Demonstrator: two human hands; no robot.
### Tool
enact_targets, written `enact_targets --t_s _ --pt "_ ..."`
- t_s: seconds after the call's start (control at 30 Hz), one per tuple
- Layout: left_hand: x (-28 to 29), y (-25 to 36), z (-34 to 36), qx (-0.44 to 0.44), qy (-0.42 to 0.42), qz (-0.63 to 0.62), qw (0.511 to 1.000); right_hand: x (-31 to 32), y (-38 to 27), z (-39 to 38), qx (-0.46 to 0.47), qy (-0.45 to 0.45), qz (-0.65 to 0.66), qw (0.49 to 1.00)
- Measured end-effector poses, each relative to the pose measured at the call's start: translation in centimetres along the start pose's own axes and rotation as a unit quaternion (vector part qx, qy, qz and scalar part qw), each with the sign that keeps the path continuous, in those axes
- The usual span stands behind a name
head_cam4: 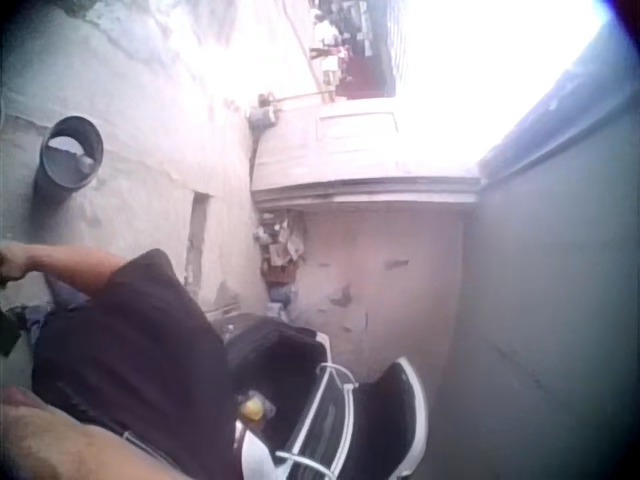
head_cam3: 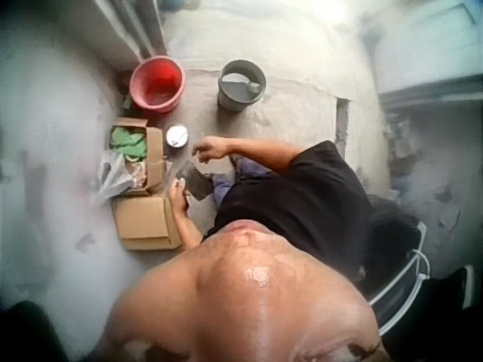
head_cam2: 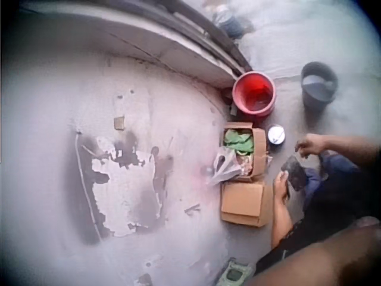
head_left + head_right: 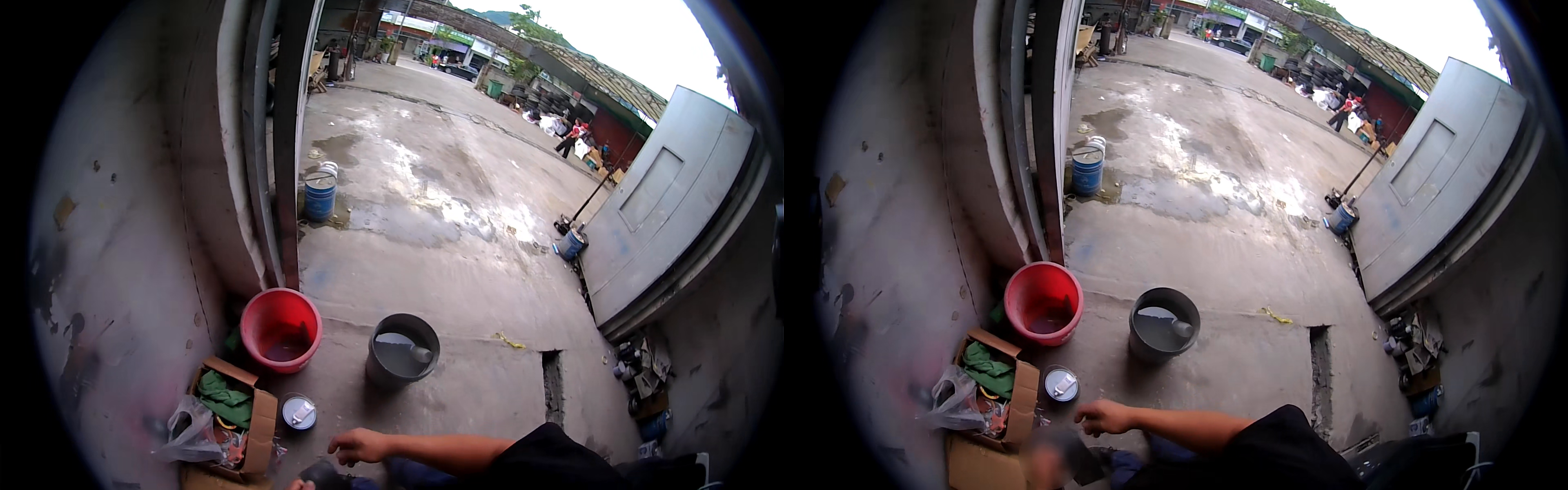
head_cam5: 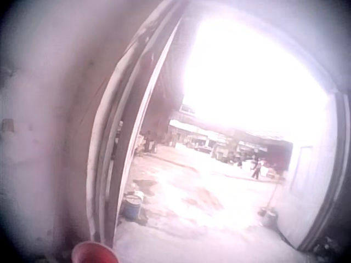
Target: The person scoops body filler from a can onto a spreader and mixes it with a second spreader. They then apply and smooth the filler over a damaged area on the rear bumper of a white car.
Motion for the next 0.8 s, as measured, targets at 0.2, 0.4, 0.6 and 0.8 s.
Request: enact_targets --t_s 0.2,0.4,0.6,0.8 --pt "3.0 -11.1 0.6 0.304 0.087 -0.175 0.932 3.5 9.4 -1.9 -0.209 -0.002 -0.071 0.975" --pt "-3.8 -16.7 0.5 0.335 0.157 -0.121 0.921 -2.0 17.7 -1.1 -0.148 -0.039 0.121 0.981" --pt "-7.7 -15.8 2.7 0.165 0.042 0.019 0.985 -1.5 19.7 0.2 -0.289 -0.048 0.066 0.954" --pt "-8.0 -17.9 6.1 0.085 0.017 0.096 0.992 -1.3 26.1 3.3 -0.295 -0.027 0.141 0.945"
Point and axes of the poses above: each hand's wrist, its own z-axis towards the middle knuckle, its own x-axis out of the back of the hand, y = z × x, the point moved 6 cm from there along z, towards the middle knuckle, and after that the axes turned 15 degrees about y, right-handed, at the moved point
